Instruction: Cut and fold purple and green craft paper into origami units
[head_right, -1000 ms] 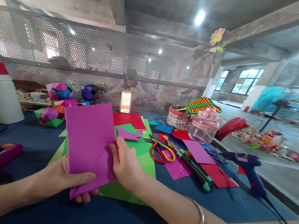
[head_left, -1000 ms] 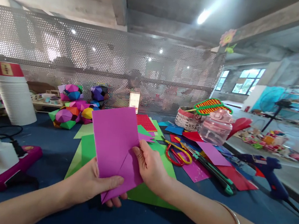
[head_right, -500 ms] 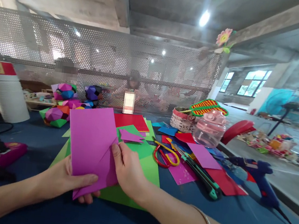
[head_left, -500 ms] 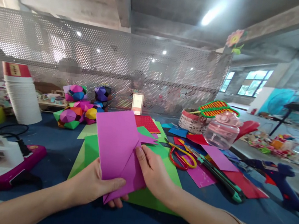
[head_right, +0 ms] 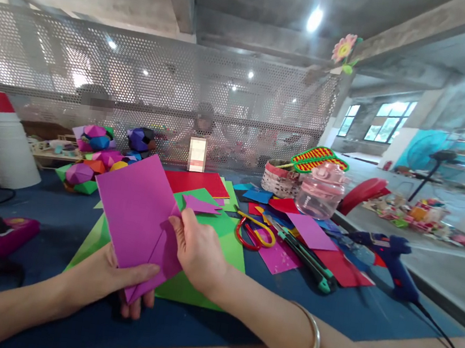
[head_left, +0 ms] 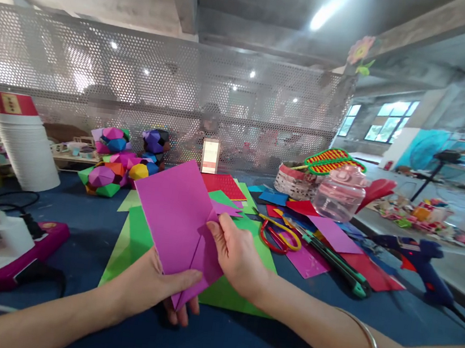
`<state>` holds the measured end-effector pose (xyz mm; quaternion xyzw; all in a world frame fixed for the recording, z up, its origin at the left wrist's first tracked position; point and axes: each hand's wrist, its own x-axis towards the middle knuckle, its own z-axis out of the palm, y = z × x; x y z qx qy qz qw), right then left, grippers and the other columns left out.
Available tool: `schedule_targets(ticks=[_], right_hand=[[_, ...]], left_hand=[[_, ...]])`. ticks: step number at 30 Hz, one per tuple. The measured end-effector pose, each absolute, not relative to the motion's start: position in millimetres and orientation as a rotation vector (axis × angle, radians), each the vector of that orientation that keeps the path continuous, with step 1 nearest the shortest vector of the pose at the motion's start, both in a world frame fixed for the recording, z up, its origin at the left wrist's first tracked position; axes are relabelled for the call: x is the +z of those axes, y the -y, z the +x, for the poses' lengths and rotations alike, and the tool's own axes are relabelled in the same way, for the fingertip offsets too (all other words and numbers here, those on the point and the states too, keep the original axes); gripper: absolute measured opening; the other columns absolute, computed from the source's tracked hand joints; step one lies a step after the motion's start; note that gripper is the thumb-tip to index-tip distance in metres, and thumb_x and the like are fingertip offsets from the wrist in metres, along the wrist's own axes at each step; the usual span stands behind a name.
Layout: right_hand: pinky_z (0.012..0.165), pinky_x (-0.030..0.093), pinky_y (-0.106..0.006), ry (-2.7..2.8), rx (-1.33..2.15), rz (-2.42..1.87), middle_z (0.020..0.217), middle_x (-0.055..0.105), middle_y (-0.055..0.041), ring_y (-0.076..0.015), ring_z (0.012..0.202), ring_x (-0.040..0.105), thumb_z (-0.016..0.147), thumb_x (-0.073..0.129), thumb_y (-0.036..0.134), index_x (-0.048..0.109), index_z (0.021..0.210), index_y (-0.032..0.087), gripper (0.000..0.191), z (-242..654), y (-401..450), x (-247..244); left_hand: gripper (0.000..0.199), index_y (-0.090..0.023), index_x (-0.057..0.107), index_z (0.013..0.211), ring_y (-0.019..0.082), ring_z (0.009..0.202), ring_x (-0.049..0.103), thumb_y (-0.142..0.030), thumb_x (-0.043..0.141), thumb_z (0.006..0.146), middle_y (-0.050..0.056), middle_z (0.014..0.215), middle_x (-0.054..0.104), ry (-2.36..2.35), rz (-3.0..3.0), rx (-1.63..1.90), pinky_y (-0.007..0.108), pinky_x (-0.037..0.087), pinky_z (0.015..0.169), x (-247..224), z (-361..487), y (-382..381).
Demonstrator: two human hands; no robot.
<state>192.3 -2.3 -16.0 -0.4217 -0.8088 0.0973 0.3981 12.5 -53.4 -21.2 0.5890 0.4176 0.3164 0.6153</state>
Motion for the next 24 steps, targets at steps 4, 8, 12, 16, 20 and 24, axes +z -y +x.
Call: schedule_targets(ticks=[4, 8, 12, 16, 20, 24], right_hand=[[0.052, 0.02, -0.029, 2.082, 0.211, -1.075, 0.058, 0.051, 0.0014, -0.0137, 0.047, 0.043, 0.102, 0.037, 0.037, 0.043, 0.081, 0.023, 0.025, 192.2, 2.0, -14.5], [0.052, 0.02, -0.029, 2.103, 0.211, -1.073, 0.058, 0.053, 0.0018, -0.0136, 0.047, 0.046, 0.102, 0.037, 0.034, 0.044, 0.082, 0.022, 0.025, 191.4, 3.5, -13.4], [0.053, 0.021, -0.029, 2.091, 0.182, -1.055, 0.06, 0.056, 0.0007, -0.0137, 0.049, 0.049, 0.103, 0.037, 0.035, 0.045, 0.082, 0.022, 0.026, 192.7, 2.3, -13.8], [0.053, 0.019, -0.03, 2.065, 0.148, -1.043, 0.058, 0.057, 0.0002, -0.0136, 0.048, 0.049, 0.104, 0.036, 0.038, 0.046, 0.081, 0.021, 0.03, 195.3, -2.5, -15.1], [0.053, 0.018, -0.031, 2.07, 0.119, -1.051, 0.059, 0.059, 0.0003, -0.013, 0.047, 0.049, 0.104, 0.035, 0.04, 0.048, 0.083, 0.021, 0.031, 196.1, -4.5, -15.5], [0.054, 0.019, -0.032, 2.1, 0.11, -1.064, 0.063, 0.061, -0.0007, -0.0137, 0.05, 0.052, 0.104, 0.035, 0.036, 0.048, 0.083, 0.021, 0.029, 196.2, -2.0, -13.7]], left_hand=[[0.048, -0.012, 0.07, 0.063, 0.012, 0.043, 0.061, -0.058, 0.074, 0.075, 0.005, 0.057, 0.069, -1.005, 1.385, 0.656, 0.019, 0.049, 0.042, -21.9, 12.4, 54.7], [0.046, -0.012, 0.065, 0.059, 0.011, 0.043, 0.06, -0.055, 0.074, 0.074, 0.003, 0.053, 0.065, -1.071, 1.419, 0.644, 0.018, 0.049, 0.043, -16.3, 16.2, 60.0], [0.045, -0.013, 0.063, 0.062, 0.011, 0.043, 0.061, -0.055, 0.072, 0.074, 0.003, 0.054, 0.066, -1.07, 1.397, 0.632, 0.019, 0.049, 0.043, -15.8, 17.4, 58.4], [0.044, -0.015, 0.062, 0.076, 0.012, 0.04, 0.06, -0.058, 0.07, 0.076, 0.002, 0.053, 0.067, -1.029, 1.382, 0.576, 0.018, 0.046, 0.038, -22.0, 13.5, 53.2], [0.044, -0.016, 0.059, 0.076, 0.012, 0.037, 0.058, -0.059, 0.068, 0.078, 0.001, 0.05, 0.065, -1.045, 1.426, 0.545, 0.017, 0.043, 0.036, -24.6, 11.5, 56.2], [0.042, -0.017, 0.056, 0.073, 0.01, 0.035, 0.054, -0.057, 0.066, 0.08, -0.001, 0.049, 0.063, -1.129, 1.501, 0.557, 0.016, 0.039, 0.034, -22.5, 13.5, 61.4]])
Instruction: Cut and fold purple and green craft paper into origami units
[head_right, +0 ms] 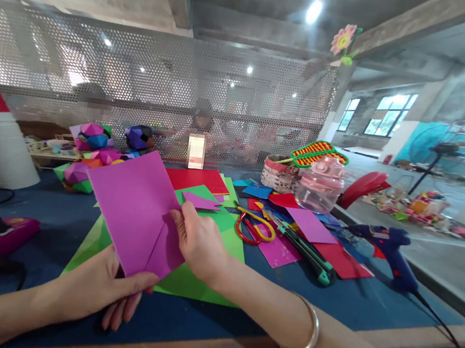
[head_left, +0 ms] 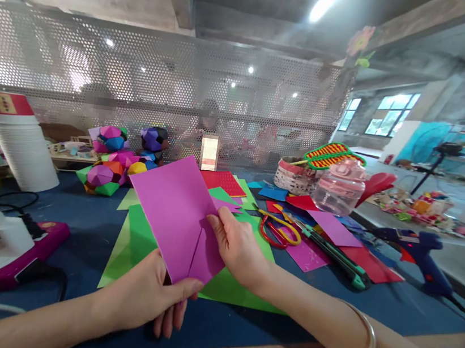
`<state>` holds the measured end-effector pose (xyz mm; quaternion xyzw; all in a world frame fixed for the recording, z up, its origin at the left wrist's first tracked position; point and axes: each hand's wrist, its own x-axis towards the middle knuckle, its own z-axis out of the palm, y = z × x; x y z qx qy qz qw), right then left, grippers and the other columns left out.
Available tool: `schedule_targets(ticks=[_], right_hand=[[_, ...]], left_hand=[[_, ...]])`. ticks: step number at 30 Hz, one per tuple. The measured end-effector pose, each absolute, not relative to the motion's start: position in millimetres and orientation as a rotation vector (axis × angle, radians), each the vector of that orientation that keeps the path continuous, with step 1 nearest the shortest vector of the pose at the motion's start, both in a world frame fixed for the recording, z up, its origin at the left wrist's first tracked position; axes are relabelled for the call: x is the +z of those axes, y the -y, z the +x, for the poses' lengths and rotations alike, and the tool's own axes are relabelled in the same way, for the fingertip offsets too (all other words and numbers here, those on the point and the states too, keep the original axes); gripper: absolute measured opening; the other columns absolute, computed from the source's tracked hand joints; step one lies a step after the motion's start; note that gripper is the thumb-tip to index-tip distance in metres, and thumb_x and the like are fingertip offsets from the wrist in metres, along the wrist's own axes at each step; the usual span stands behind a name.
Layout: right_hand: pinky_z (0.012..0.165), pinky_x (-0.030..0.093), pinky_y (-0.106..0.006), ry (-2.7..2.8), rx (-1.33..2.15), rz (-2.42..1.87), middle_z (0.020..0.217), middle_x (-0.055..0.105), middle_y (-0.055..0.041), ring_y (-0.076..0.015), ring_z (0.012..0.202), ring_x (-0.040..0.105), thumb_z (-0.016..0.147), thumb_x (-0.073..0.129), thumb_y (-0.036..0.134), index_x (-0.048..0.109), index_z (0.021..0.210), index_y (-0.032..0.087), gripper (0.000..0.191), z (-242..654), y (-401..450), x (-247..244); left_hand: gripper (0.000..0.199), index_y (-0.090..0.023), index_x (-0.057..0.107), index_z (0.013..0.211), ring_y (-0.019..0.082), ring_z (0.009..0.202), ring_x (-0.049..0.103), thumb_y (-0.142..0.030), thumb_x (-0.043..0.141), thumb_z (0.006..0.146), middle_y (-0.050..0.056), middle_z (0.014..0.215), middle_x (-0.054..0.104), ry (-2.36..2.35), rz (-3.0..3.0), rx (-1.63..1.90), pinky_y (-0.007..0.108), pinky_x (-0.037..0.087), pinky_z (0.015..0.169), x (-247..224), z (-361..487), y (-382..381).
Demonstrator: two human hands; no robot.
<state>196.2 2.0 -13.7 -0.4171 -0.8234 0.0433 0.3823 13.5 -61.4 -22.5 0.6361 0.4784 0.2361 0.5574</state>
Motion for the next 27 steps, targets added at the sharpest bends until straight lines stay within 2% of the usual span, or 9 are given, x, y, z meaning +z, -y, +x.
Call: schedule_targets(ticks=[4, 10, 18, 23, 27], right_hand=[[0.054, 0.019, -0.032, 2.09, 0.129, -1.066, 0.062, 0.059, 0.0002, -0.0136, 0.049, 0.05, 0.104, 0.037, 0.036, 0.048, 0.082, 0.021, 0.028, 196.8, -0.4, -12.0], [0.054, 0.019, -0.03, 2.048, 0.172, -1.043, 0.057, 0.048, 0.0035, -0.0124, 0.048, 0.039, 0.103, 0.038, 0.037, 0.043, 0.079, 0.022, 0.028, 199.1, -2.5, -8.4], [0.053, 0.017, -0.031, 2.052, 0.2, -1.027, 0.06, 0.047, 0.0029, -0.0129, 0.048, 0.036, 0.103, 0.035, 0.039, 0.041, 0.079, 0.023, 0.03, 197.4, -0.8, -8.7], [0.053, 0.018, -0.03, 2.03, 0.221, -1.002, 0.057, 0.043, 0.0049, -0.0126, 0.048, 0.032, 0.102, 0.037, 0.039, 0.04, 0.079, 0.024, 0.029, 197.6, -2.8, -7.8], [0.052, 0.018, -0.03, 2.036, 0.227, -1.013, 0.056, 0.042, 0.0053, -0.0122, 0.047, 0.03, 0.103, 0.037, 0.039, 0.041, 0.078, 0.023, 0.029, 198.5, -3.8, -6.6]], left_hand=[[0.044, -0.017, 0.055, 0.074, 0.009, 0.035, 0.053, -0.06, 0.064, 0.08, -0.001, 0.049, 0.063, -1.128, 1.51, 0.536, 0.015, 0.04, 0.034, -21.4, 14.0, 60.2], [0.047, -0.017, 0.055, 0.07, 0.008, 0.032, 0.049, -0.062, 0.061, 0.081, -0.001, 0.046, 0.061, -1.095, 1.517, 0.469, 0.014, 0.036, 0.031, -23.3, 10.4, 56.3], [0.036, -0.019, 0.052, 0.068, 0.006, 0.028, 0.041, -0.05, 0.061, 0.083, -0.003, 0.042, 0.056, -1.215, 1.584, 0.473, 0.013, 0.032, 0.029, -16.4, 15.8, 67.5], [0.043, -0.018, 0.054, 0.068, 0.006, 0.03, 0.043, -0.059, 0.059, 0.08, -0.002, 0.043, 0.057, -1.155, 1.546, 0.478, 0.014, 0.033, 0.031, -16.3, 15.3, 64.4], [0.043, -0.017, 0.055, 0.069, 0.006, 0.031, 0.043, -0.059, 0.062, 0.08, -0.002, 0.044, 0.058, -1.124, 1.564, 0.464, 0.014, 0.033, 0.032, -14.6, 14.1, 63.5]])
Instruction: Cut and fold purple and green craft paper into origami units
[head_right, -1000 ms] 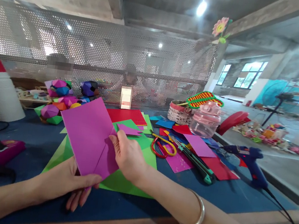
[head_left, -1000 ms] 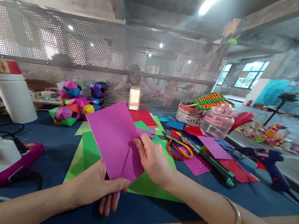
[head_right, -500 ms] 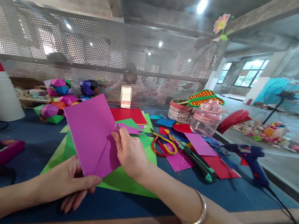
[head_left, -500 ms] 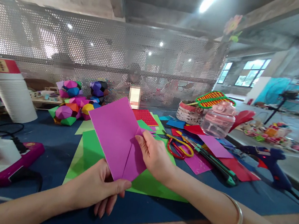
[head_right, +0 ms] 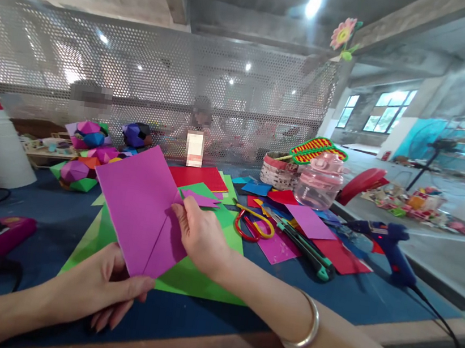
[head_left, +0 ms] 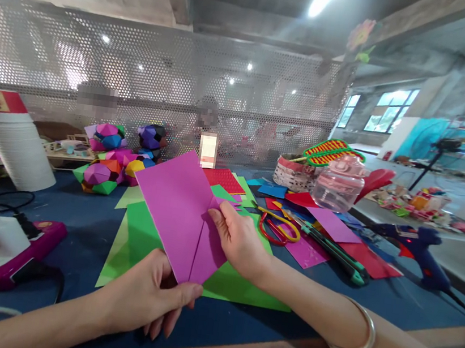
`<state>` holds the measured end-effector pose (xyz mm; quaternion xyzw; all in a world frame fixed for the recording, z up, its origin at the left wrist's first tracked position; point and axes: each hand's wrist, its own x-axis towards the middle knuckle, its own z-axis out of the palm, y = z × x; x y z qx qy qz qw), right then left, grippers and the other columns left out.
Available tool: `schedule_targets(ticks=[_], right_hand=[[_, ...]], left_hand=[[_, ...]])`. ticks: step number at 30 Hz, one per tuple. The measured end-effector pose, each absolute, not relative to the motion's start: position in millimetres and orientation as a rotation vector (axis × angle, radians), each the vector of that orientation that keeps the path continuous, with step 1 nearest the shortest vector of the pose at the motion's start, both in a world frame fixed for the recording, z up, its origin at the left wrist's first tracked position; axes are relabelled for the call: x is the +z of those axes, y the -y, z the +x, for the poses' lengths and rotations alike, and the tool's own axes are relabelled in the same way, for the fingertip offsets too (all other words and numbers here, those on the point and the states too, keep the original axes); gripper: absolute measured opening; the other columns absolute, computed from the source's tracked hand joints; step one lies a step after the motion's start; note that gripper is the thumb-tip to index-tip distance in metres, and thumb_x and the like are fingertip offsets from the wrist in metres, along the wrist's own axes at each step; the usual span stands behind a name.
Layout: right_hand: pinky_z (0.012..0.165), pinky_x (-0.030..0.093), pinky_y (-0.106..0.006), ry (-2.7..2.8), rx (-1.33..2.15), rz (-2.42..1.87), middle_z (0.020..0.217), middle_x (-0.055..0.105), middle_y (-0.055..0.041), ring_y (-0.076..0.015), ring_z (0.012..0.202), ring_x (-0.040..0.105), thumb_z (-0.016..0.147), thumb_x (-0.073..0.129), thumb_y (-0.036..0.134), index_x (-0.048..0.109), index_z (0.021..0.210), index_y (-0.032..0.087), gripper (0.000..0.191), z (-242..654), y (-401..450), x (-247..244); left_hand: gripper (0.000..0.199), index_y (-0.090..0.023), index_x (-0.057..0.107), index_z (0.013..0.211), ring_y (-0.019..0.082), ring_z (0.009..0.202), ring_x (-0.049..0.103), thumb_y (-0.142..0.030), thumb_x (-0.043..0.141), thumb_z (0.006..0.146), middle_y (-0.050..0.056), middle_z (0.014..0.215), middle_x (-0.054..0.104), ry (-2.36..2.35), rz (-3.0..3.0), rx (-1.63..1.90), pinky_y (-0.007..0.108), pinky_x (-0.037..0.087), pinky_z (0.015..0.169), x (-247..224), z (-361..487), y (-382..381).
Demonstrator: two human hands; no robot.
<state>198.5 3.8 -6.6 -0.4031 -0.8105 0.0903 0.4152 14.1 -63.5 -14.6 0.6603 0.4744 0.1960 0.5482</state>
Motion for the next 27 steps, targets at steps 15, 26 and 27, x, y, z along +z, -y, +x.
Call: schedule_targets(ticks=[15, 26, 27], right_hand=[[0.054, 0.021, -0.028, 2.011, 0.235, -1.04, 0.056, 0.045, 0.005, -0.0118, 0.05, 0.038, 0.102, 0.041, 0.036, 0.043, 0.076, 0.023, 0.029, 201.9, -7.9, -5.0], [0.054, 0.02, -0.028, 2.354, 0.22, -1.251, 0.071, 0.066, -0.0028, -0.0135, 0.058, 0.054, 0.104, 0.042, 0.038, 0.059, 0.091, 0.018, 0.029, 197.8, -11.0, -17.6], [0.054, 0.02, -0.029, 2.413, 0.19, -1.284, 0.073, 0.068, -0.0041, -0.0145, 0.059, 0.056, 0.105, 0.04, 0.04, 0.06, 0.094, 0.018, 0.031, 196.7, -10.1, -18.5]], left_hand=[[0.048, -0.018, 0.055, 0.069, 0.007, 0.03, 0.041, -0.064, 0.058, 0.083, -0.002, 0.042, 0.056, -1.143, 1.592, 0.46, 0.015, 0.03, 0.033, -15.2, 11.4, 63.6], [0.048, -0.017, 0.072, 0.068, 0.014, 0.045, 0.058, -0.054, 0.054, 0.094, 0.004, 0.053, 0.065, -0.785, 1.888, 0.493, 0.022, 0.043, 0.045, 8.4, -4.8, 78.8], [0.045, -0.018, 0.073, 0.074, 0.015, 0.049, 0.061, -0.05, 0.051, 0.097, 0.004, 0.057, 0.067, -0.834, 1.957, 0.641, 0.023, 0.046, 0.048, 10.0, -6.0, 75.3]])
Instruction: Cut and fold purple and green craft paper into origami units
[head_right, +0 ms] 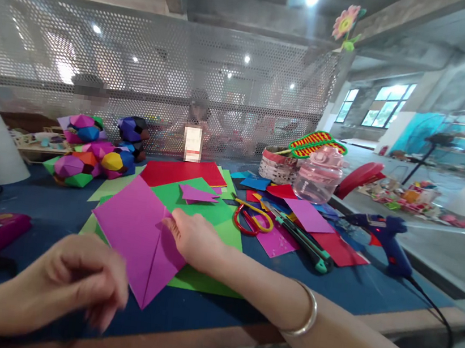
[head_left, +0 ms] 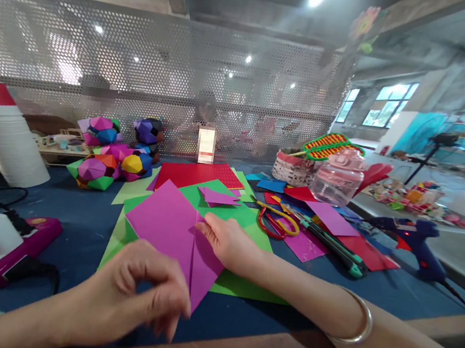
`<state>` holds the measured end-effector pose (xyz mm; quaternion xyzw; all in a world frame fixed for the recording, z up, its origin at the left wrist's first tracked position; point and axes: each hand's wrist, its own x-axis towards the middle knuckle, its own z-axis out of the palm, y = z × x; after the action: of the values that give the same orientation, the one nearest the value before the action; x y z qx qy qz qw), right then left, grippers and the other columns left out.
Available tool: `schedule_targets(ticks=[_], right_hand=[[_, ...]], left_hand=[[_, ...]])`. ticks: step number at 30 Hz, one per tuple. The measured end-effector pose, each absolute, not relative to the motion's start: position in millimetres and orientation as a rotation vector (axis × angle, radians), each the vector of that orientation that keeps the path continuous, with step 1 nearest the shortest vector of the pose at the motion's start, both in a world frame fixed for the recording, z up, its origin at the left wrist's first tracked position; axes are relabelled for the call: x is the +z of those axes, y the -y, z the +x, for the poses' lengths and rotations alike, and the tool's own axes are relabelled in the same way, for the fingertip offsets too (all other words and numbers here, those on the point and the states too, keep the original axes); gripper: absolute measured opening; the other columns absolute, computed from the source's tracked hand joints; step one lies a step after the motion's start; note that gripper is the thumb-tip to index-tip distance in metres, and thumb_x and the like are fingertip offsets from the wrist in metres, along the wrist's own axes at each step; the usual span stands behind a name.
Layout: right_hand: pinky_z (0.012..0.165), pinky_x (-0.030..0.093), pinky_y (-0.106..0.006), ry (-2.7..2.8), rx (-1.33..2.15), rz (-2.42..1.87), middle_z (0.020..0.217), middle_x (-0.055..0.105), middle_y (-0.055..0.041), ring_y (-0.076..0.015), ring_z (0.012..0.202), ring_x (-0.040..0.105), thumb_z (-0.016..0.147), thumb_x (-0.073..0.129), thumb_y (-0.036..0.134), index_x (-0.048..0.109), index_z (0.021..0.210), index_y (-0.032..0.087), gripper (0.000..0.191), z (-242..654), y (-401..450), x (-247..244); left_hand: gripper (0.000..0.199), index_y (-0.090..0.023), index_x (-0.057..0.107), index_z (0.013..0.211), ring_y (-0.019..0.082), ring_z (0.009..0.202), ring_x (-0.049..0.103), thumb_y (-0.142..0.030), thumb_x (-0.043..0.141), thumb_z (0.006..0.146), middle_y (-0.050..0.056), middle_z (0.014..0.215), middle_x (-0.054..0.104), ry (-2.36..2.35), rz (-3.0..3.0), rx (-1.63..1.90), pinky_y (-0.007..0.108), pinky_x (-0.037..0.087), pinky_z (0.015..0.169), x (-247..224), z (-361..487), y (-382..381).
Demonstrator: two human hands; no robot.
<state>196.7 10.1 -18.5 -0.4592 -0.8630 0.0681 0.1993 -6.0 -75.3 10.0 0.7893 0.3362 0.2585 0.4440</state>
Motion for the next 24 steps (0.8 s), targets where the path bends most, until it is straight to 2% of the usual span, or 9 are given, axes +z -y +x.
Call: schedule_targets(ticks=[2, 3, 5, 7, 11, 18, 22, 24], right_hand=[[0.053, 0.021, -0.029, 2.51, 0.084, -1.352, 0.078, 0.071, -0.0066, -0.0173, 0.061, 0.061, 0.105, 0.037, 0.041, 0.061, 0.101, 0.018, 0.033, 194.1, -7.5, -18.5], [0.053, 0.022, -0.029, 2.552, 0.015, -1.375, 0.079, 0.072, -0.0078, -0.019, 0.063, 0.063, 0.106, 0.036, 0.04, 0.061, 0.104, 0.018, 0.034, 192.8, -6.0, -17.8], [0.053, 0.027, -0.029, 2.622, -0.103, -1.392, 0.08, 0.073, -0.0096, -0.0222, 0.068, 0.067, 0.106, 0.035, 0.039, 0.061, 0.107, 0.018, 0.034, 190.4, -2.6, -15.9], [0.054, 0.034, -0.029, 2.672, -0.175, -1.374, 0.079, 0.074, -0.011, -0.0248, 0.071, 0.07, 0.106, 0.034, 0.037, 0.059, 0.109, 0.017, 0.033, 188.3, 0.8, -14.7], [0.056, 0.042, -0.03, 2.692, -0.293, -1.341, 0.075, 0.073, -0.0123, -0.0274, 0.072, 0.073, 0.105, 0.034, 0.034, 0.058, 0.108, 0.015, 0.031, 184.9, 7.0, -15.8], [0.057, 0.045, -0.031, 2.642, -0.376, -1.435, 0.082, 0.072, -0.0152, -0.0293, 0.078, 0.073, 0.099, 0.043, 0.024, 0.058, 0.105, 0.012, 0.021, 184.5, 10.2, -11.6], [0.058, 0.047, -0.031, 2.616, -0.393, -1.468, 0.085, 0.072, -0.0145, -0.0284, 0.078, 0.073, 0.094, 0.046, 0.015, 0.057, 0.109, 0.012, 0.02, 188.2, 8.1, -13.6], [0.059, 0.047, -0.032, 2.601, -0.399, -1.482, 0.086, 0.072, -0.0146, -0.0286, 0.078, 0.073, 0.096, 0.044, 0.017, 0.057, 0.11, 0.012, 0.02, 189.2, 7.8, -16.2]], left_hand=[[0.028, -0.02, 0.074, 0.082, 0.017, 0.066, 0.066, -0.037, 0.057, 0.096, 0.005, 0.072, 0.072, -0.949, 2.204, 0.874, 0.026, 0.052, 0.066, 8.9, -7.1, 65.6], [0.022, -0.02, 0.075, 0.089, 0.018, 0.076, 0.068, -0.032, 0.057, 0.097, 0.006, 0.082, 0.073, -0.94, 2.303, 0.873, 0.027, 0.053, 0.073, 6.2, -7.1, 60.5], [0.023, -0.022, 0.074, 0.104, 0.02, 0.095, 0.067, -0.022, 0.052, 0.099, 0.008, 0.103, 0.072, -0.806, 2.465, 0.78, 0.029, 0.052, 0.085, -2.2, -6.1, 52.3], [0.029, -0.022, 0.072, 0.113, 0.021, 0.106, 0.064, -0.017, 0.046, 0.1, 0.009, 0.115, 0.069, -0.69, 2.553, 0.676, 0.029, 0.049, 0.092, -10.9, -4.0, 48.2], [0.024, -0.02, 0.073, 0.104, 0.019, 0.1, 0.065, -0.018, 0.049, 0.101, 0.008, 0.106, 0.07, -0.678, 2.575, 0.619, 0.028, 0.049, 0.09, -19.0, 1.5, 48.9], [0.017, -0.019, 0.07, 0.087, 0.018, 0.092, 0.064, -0.023, 0.058, 0.098, 0.006, 0.092, 0.066, -0.718, 2.441, 0.711, 0.028, 0.05, 0.081, -21.6, 9.5, 44.2], [0.011, -0.02, 0.063, 0.09, 0.021, 0.099, 0.06, -0.03, 0.067, 0.092, 0.005, 0.103, 0.065, -0.896, 2.431, 0.702, 0.034, 0.049, 0.086, -26.4, 8.5, 36.4], [0.024, -0.021, 0.06, 0.095, 0.025, 0.105, 0.058, -0.038, 0.075, 0.085, 0.006, 0.112, 0.063, -1.022, 2.435, 0.662, 0.038, 0.048, 0.09, -26.8, 6.6, 32.6]])
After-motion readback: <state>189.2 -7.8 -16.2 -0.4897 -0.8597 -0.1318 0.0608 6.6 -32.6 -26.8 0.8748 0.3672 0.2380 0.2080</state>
